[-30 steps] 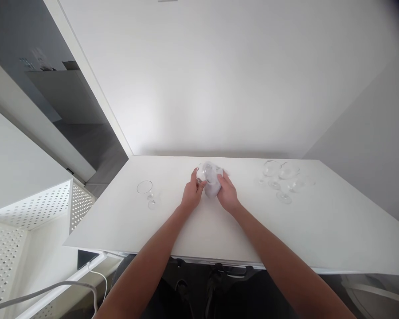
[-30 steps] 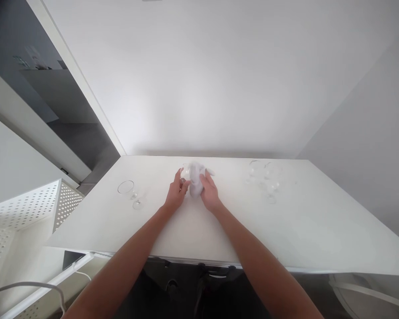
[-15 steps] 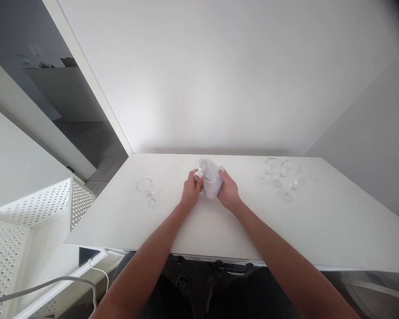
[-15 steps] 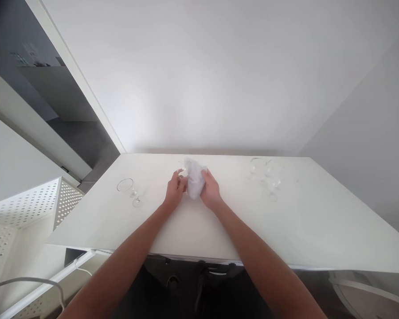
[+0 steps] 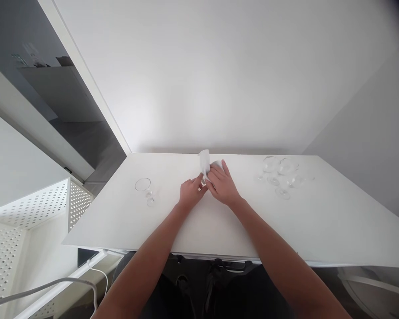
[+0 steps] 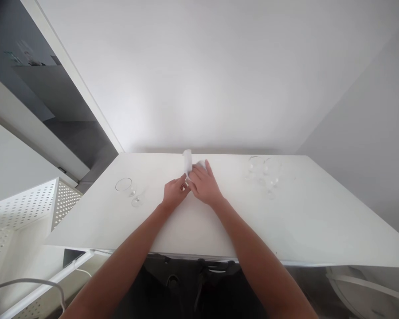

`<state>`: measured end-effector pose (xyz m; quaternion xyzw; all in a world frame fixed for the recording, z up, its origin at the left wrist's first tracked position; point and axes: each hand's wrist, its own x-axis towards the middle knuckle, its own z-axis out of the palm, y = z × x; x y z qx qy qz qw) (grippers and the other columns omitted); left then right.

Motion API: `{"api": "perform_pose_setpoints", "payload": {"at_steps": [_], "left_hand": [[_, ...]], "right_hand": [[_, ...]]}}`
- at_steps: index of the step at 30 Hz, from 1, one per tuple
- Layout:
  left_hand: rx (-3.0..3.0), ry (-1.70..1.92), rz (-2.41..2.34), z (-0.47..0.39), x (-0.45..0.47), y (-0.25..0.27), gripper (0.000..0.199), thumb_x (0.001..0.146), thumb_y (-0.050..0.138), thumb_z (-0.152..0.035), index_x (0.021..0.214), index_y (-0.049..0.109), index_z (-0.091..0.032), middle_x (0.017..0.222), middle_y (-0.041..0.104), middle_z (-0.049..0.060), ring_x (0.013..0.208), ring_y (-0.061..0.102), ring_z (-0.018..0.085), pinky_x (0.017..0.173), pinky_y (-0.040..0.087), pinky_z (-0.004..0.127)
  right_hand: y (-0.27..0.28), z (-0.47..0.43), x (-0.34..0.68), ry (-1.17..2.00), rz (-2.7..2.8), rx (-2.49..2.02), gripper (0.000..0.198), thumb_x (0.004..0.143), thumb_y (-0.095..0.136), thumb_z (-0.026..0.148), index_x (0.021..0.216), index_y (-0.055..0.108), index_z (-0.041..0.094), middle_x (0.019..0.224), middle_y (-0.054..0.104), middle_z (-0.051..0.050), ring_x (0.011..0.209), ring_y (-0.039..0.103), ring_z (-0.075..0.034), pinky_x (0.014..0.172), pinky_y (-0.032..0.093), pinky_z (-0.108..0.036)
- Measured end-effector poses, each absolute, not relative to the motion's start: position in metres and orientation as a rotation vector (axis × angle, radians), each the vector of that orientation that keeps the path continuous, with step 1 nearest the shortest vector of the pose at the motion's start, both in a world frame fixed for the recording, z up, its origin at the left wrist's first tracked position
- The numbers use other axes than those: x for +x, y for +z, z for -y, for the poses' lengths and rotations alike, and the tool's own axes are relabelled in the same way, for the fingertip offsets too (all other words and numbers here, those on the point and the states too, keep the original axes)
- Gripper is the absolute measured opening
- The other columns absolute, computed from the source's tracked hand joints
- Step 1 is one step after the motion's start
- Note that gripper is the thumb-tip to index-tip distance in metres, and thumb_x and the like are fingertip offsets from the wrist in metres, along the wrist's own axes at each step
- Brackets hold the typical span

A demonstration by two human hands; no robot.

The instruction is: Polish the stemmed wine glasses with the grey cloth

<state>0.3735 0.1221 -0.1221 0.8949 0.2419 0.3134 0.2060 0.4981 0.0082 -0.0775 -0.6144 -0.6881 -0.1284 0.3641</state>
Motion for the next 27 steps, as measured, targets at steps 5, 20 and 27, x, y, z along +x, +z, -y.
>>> {"api": "perform_pose_setpoints", "payload": {"at_steps": [5,20,27], "left_hand": [[2.512,1.041,-0.613,-0.127,0.374,-0.127,0.010,0.085,0.064,-0.029,0.080,0.070,-0.022,0.062,0.064,0.003,0.054,0.048,0.014,0.064,0.034,0.030],[2.423,1.012,-0.434,-0.124,0.371,-0.122,0.040,0.085,0.069,-0.061,0.100,0.076,-0.025,0.069,0.069,0.004,0.062,0.059,0.016,0.072,0.043,0.032],[2.192,0.930,-0.672,-0.121,0.369,-0.115,0.048,0.089,0.056,-0.067,0.077,0.069,-0.022,0.061,0.059,0.000,0.058,0.051,0.014,0.059,0.038,0.027]], "right_hand": [[-0.078,-0.008,0.495,-0.129,1.695,-1.538,0.018,0.098,0.047,0.034,0.092,0.063,0.029,0.099,0.067,-0.006,0.116,0.056,-0.028,0.127,0.011,-0.060],[-0.085,-0.011,0.506,0.747,0.495,-1.058,0.028,0.086,0.063,0.051,0.088,0.066,0.023,0.080,0.066,-0.001,0.074,0.061,-0.021,0.070,0.051,-0.035],[-0.087,-0.012,0.482,0.749,0.468,-0.951,0.029,0.090,0.062,0.052,0.102,0.067,0.026,0.091,0.070,-0.001,0.084,0.064,-0.022,0.077,0.053,-0.036]]}}
